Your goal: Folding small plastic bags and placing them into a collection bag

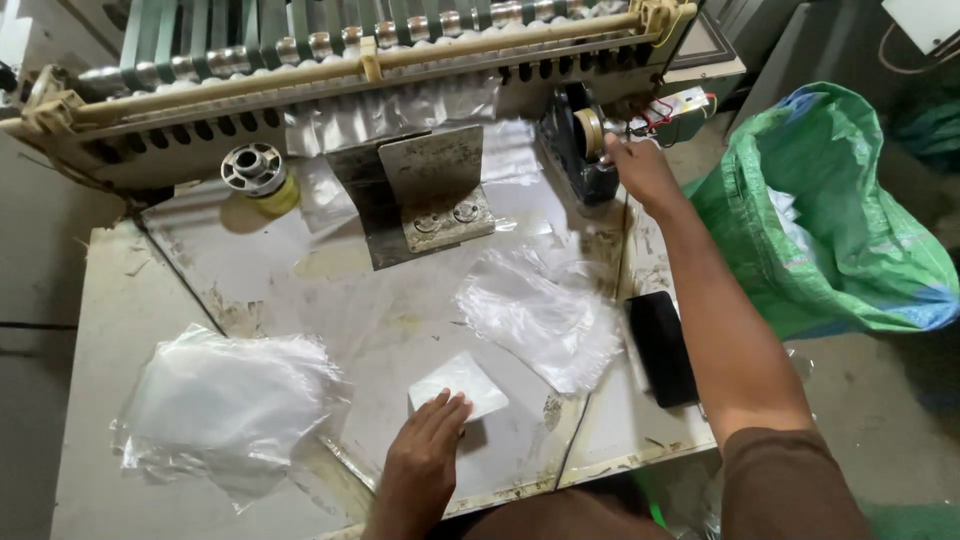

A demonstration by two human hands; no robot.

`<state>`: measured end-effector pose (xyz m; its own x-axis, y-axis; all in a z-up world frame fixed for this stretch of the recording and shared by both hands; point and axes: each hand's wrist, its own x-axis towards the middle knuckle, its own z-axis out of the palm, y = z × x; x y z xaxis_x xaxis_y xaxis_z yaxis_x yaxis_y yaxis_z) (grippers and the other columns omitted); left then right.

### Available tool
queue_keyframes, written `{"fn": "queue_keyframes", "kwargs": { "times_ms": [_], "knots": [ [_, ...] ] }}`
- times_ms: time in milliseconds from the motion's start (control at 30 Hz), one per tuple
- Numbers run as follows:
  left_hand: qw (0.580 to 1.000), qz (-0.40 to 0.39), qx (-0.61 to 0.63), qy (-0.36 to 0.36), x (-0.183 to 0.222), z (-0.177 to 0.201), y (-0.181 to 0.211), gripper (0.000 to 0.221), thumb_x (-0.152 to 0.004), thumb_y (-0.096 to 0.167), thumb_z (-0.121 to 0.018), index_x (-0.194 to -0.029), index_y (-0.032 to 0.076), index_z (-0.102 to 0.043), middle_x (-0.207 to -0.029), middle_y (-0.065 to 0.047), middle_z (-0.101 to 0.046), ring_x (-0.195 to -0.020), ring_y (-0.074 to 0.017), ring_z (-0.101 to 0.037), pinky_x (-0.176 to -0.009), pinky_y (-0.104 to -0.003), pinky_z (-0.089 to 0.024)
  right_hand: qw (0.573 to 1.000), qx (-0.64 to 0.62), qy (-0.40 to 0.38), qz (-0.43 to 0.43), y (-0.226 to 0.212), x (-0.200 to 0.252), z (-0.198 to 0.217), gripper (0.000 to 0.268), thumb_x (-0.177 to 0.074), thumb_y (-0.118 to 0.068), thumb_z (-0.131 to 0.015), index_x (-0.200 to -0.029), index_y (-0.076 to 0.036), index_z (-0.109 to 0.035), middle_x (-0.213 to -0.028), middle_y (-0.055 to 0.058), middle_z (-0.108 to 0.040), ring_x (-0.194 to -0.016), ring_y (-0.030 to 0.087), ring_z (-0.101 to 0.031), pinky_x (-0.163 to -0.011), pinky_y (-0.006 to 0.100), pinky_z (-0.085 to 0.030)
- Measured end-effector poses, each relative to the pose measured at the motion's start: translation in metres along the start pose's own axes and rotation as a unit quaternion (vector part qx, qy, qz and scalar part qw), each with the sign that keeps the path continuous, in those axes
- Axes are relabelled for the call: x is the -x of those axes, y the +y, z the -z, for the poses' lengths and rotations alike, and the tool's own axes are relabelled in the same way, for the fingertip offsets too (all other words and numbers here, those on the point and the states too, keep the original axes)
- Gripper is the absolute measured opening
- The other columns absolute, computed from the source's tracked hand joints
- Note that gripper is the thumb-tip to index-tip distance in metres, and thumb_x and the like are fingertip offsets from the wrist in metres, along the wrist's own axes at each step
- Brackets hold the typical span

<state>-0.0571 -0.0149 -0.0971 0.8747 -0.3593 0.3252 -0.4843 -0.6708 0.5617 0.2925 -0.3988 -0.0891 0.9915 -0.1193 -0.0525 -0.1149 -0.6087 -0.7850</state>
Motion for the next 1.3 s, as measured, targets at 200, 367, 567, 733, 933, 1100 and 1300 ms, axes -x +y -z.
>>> {"fn": "queue_keyframes", "kwargs": {
  "times_ms": [200,367,567,733,933,1100,1300],
  "knots": [
    [0.997,0.012,0.004,0.075,-0.005,-0.003,0.019,0.031,-0.094,-0.001,-0.057,-0.124,-0.002,-0.068,-0.127,-0.019,-0.072,-0.125,-0.0356,-0.065,-0.109,-0.047,-0.052,0.992,-0.066,0.018,-0.105,-0.035,0.008,0.0,0.025,-0.1,-0.034,-0.062,-0.086,-0.019,-0.077,-0.122,0.003,-0.074,-0.122,0.026,-0.062,-0.092,0.047,-0.045],
    [0.992,0.017,-0.022,0.125,-0.01,-0.009,0.02,0.027,-0.1,0.005,-0.051,-0.12,0.003,-0.069,-0.134,-0.015,-0.067,-0.127,-0.0375,-0.061,-0.104,-0.048,-0.051,0.995,0.012,0.097,-0.015,-0.029,0.061,0.004,0.026,-0.106,-0.024,-0.062,-0.093,-0.01,-0.079,-0.075,0.003,-0.069,-0.057,0.009,-0.053,-0.047,0.027,-0.039],
    [0.992,-0.041,-0.056,0.106,-0.018,-0.02,0.034,0.029,-0.094,-0.004,-0.053,-0.119,-0.003,-0.067,-0.108,-0.019,-0.066,-0.098,-0.0362,-0.066,-0.088,-0.048,-0.058,0.998,0.064,-0.004,-0.012,-0.027,0.133,-0.016,0.03,-0.104,-0.03,-0.066,-0.085,-0.008,-0.074,-0.074,0.005,-0.068,-0.067,0.016,-0.058,-0.062,0.035,-0.044],
    [0.984,-0.079,-0.073,0.143,-0.02,-0.047,0.036,0.025,-0.097,0.005,-0.068,-0.12,0.005,-0.059,-0.116,-0.015,-0.063,-0.092,-0.0315,-0.068,-0.078,-0.042,-0.058,0.979,0.019,-0.2,-0.036,-0.082,0.289,-0.064,0.019,-0.096,-0.023,-0.069,-0.114,-0.016,-0.066,-0.071,0.003,-0.072,-0.061,0.012,-0.065,-0.056,0.028,-0.051],
    [0.987,-0.084,-0.114,0.081,-0.041,-0.037,0.05,0.024,-0.098,0.004,-0.056,-0.117,0.009,-0.069,-0.126,-0.013,-0.066,-0.089,-0.0278,-0.069,-0.073,-0.039,-0.056,0.978,-0.052,-0.201,-0.008,-0.049,0.347,-0.067,0.01,-0.099,-0.02,-0.065,-0.101,-0.015,-0.056,-0.083,0.002,-0.067,-0.072,0.012,-0.06,-0.065,0.029,-0.047],
    [0.986,0.041,0.143,0.071,-0.052,-0.002,0.067,0.02,-0.098,0.004,-0.056,-0.109,0.005,-0.073,-0.102,-0.009,-0.077,-0.084,-0.0238,-0.075,-0.071,-0.035,-0.057,0.995,0.031,-0.078,0.045,-0.041,0.314,-0.057,0.057,-0.074,-0.046,-0.091,-0.101,-0.013,-0.053,-0.087,0.002,-0.06,-0.074,0.016,-0.054,-0.066,0.031,-0.047],
    [0.912,0.284,0.296,0.014,-0.056,-0.01,0.028,0.073,-0.097,0.045,-0.055,-0.158,0.009,-0.033,-0.159,-0.014,-0.043,-0.143,-0.0289,-0.048,-0.112,-0.045,-0.045,0.962,0.176,-0.137,0.159,-0.037,0.194,-0.054,0.075,-0.076,-0.041,-0.087,-0.138,-0.012,-0.056,-0.139,0.01,-0.057,-0.129,0.031,-0.047,-0.103,0.043,-0.041]
  ]
}}
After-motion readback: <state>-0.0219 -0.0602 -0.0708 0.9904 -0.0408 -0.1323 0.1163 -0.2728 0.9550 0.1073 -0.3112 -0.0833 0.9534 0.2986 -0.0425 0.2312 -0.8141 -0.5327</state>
